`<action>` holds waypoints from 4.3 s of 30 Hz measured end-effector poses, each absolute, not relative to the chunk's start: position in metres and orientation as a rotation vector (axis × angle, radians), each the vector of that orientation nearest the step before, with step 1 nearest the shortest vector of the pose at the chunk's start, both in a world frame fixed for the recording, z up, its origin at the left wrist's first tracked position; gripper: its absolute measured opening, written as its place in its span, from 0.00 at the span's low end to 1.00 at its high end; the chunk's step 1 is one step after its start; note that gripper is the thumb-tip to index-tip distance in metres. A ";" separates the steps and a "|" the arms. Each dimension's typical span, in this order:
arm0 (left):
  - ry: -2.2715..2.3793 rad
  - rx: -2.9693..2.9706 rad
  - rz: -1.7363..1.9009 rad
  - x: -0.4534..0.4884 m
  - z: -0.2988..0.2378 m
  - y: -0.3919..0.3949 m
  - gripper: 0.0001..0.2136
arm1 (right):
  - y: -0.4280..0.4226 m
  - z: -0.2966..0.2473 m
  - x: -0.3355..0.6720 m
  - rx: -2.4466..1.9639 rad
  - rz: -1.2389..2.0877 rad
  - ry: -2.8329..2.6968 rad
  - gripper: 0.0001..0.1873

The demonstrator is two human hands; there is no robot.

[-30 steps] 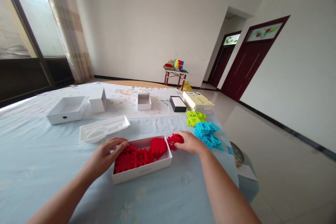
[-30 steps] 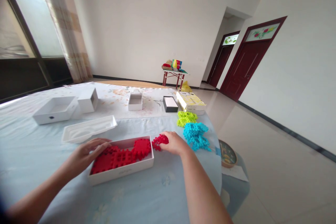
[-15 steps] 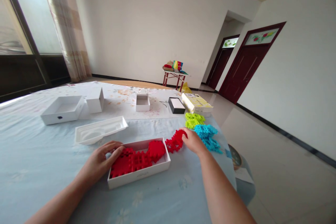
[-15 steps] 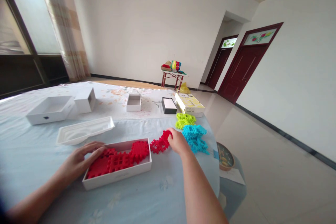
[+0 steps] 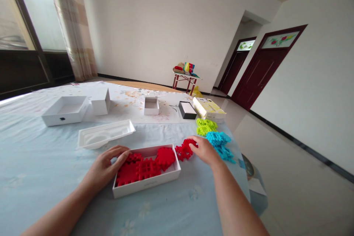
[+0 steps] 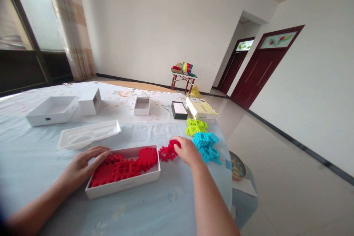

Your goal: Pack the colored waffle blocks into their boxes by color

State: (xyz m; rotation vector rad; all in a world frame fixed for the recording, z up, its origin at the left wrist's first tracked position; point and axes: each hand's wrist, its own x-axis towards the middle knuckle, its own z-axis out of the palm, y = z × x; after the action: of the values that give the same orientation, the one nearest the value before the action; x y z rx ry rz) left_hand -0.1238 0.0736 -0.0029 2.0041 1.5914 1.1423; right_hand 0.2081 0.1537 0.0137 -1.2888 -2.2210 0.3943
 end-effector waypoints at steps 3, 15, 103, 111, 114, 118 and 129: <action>1.587 1.994 1.129 -0.124 -0.004 0.073 0.13 | 0.148 0.015 0.202 -1.287 0.445 -2.347 0.17; 1.594 2.025 1.114 -0.127 -0.008 0.072 0.13 | 0.150 0.008 0.201 -1.315 0.468 -2.385 0.26; 1.588 1.993 1.151 -0.122 -0.004 0.071 0.14 | 0.208 -0.036 0.194 -1.431 0.345 -1.787 0.28; 1.569 1.995 1.158 -0.121 -0.002 0.071 0.14 | 0.209 -0.037 0.195 -1.462 0.300 -1.747 0.24; 1.571 2.002 1.156 -0.121 -0.002 0.072 0.14 | 0.207 -0.035 0.196 -1.446 0.268 -1.766 0.23; 1.566 2.015 1.149 -0.121 -0.003 0.072 0.13 | 0.204 -0.032 0.196 -1.404 0.253 -1.814 0.23; 1.600 1.973 1.265 -0.128 -0.005 0.069 0.14 | 0.199 -0.027 0.201 -1.335 0.322 -1.876 0.16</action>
State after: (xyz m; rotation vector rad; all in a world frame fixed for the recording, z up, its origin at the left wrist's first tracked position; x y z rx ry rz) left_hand -0.1277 0.0691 -0.0052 1.9725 1.6001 1.2651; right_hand 0.2006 0.1986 -0.0271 -1.3349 -1.8761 0.3222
